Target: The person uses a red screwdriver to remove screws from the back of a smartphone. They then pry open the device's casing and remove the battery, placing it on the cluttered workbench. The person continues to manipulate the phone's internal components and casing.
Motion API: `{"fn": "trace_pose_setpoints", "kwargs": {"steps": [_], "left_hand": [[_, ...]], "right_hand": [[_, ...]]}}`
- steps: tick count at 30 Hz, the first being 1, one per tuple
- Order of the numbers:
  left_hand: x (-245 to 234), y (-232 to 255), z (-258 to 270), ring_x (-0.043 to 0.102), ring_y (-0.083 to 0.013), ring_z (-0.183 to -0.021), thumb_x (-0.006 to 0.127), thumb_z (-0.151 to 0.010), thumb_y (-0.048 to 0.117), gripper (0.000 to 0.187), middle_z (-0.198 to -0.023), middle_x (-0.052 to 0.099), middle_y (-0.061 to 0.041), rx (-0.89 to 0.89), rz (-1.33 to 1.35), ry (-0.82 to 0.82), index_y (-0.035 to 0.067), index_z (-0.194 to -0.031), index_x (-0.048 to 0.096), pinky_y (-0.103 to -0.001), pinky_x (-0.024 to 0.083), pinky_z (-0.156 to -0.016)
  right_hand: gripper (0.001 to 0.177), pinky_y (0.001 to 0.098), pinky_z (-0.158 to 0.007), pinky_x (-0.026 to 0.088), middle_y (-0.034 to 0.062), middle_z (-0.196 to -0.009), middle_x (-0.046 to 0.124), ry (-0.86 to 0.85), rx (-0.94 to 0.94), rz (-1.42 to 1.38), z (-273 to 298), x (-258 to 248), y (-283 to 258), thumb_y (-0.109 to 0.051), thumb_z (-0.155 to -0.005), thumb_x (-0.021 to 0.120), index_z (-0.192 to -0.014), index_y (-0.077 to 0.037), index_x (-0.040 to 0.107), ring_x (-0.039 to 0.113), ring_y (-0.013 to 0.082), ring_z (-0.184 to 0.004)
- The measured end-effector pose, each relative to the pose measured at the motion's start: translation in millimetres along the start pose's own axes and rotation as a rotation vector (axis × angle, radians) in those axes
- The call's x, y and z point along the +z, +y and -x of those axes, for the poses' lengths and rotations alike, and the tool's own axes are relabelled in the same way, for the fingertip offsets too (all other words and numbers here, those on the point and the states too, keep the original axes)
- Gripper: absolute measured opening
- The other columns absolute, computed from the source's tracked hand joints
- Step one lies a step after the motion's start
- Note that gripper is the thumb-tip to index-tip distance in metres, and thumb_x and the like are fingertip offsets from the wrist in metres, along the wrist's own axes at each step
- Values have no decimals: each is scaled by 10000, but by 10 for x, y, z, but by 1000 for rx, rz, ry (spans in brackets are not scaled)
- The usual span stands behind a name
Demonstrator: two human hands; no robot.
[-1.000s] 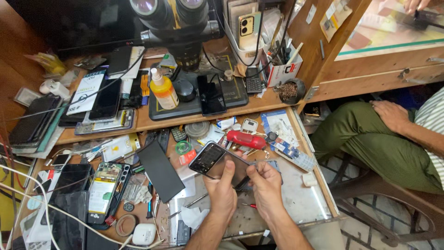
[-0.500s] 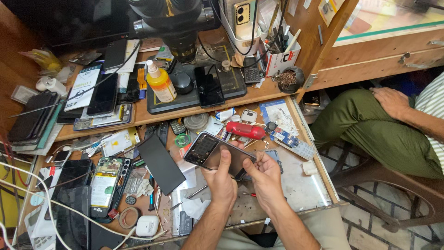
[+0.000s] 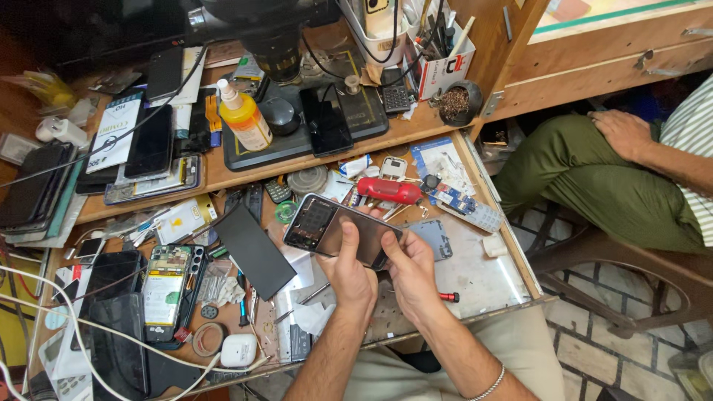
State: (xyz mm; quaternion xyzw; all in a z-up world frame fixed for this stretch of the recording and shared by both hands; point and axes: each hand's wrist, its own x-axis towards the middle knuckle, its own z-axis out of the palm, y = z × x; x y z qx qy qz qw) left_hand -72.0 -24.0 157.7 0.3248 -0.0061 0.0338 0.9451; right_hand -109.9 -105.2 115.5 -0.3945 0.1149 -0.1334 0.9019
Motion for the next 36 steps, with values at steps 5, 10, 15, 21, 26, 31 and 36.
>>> {"fn": "trace_pose_setpoints", "kwargs": {"steps": [5, 10, 15, 21, 26, 31, 36], "left_hand": [[35, 4, -17, 725, -310, -1011, 704, -959, 150, 372, -1121, 702, -197, 78, 0, 21, -41, -1252, 577, -446, 613, -926], [47, 48, -16, 702, -290, -987, 702, -952, 142, 429, -1111, 687, -190, 95, 35, 47, -7, -1326, 553, -433, 602, -878], [10, 35, -16, 717, -307, -1035, 674, -981, 132, 354, -1154, 702, -215, 94, -15, 46, -94, -1242, 593, -439, 610, -910], [-47, -27, -27, 713, -321, -1071, 663, -990, 120, 342, -1184, 697, -216, 146, 27, 11, -96, -1243, 586, -449, 605, -946], [-100, -77, 26, 661, -200, -1121, 677, -959, 95, 440, -1259, 644, -111, 213, -96, -48, 22, -1372, 542, -365, 538, -1017], [-300, -69, -172, 683, -181, -1063, 721, -938, 26, 343, -1171, 692, -86, -42, 12, 14, -14, -1258, 601, -355, 537, -975], [-317, 154, -189, 701, -160, -953, 803, -849, -40, 353, -1042, 759, -91, -19, -432, -309, -76, -1190, 720, -307, 562, -904]], "right_hand": [[166, 245, -657, 441, -11, -897, 689, 23, -12, 166, 41, 68, 28, -188, -927, 771, -945, -74, 651, 558, 68, -741], [161, 270, -777, 537, 28, -974, 731, -18, 31, 137, 55, 114, 8, -166, -910, 771, -944, -60, 654, 653, 84, -849], [209, 285, -727, 516, 34, -966, 722, 34, 143, 40, 91, 106, 106, -238, -942, 716, -1015, -41, 712, 636, 103, -823], [169, 312, -802, 515, 41, -996, 715, -13, 108, -46, 124, 122, 137, -194, -992, 750, -985, -57, 651, 633, 121, -890], [144, 281, -785, 556, 15, -974, 746, -36, 89, 69, 76, 78, -91, -164, -849, 752, -963, -98, 694, 673, 96, -863], [181, 248, -675, 517, 27, -954, 765, -49, -167, 416, -368, -386, -633, -92, -882, 789, -887, -79, 608, 638, 70, -759], [169, 211, -659, 478, -28, -843, 658, -152, -266, 601, -482, -470, -1247, -28, -882, 782, -936, -56, 623, 588, 43, -731]]}}
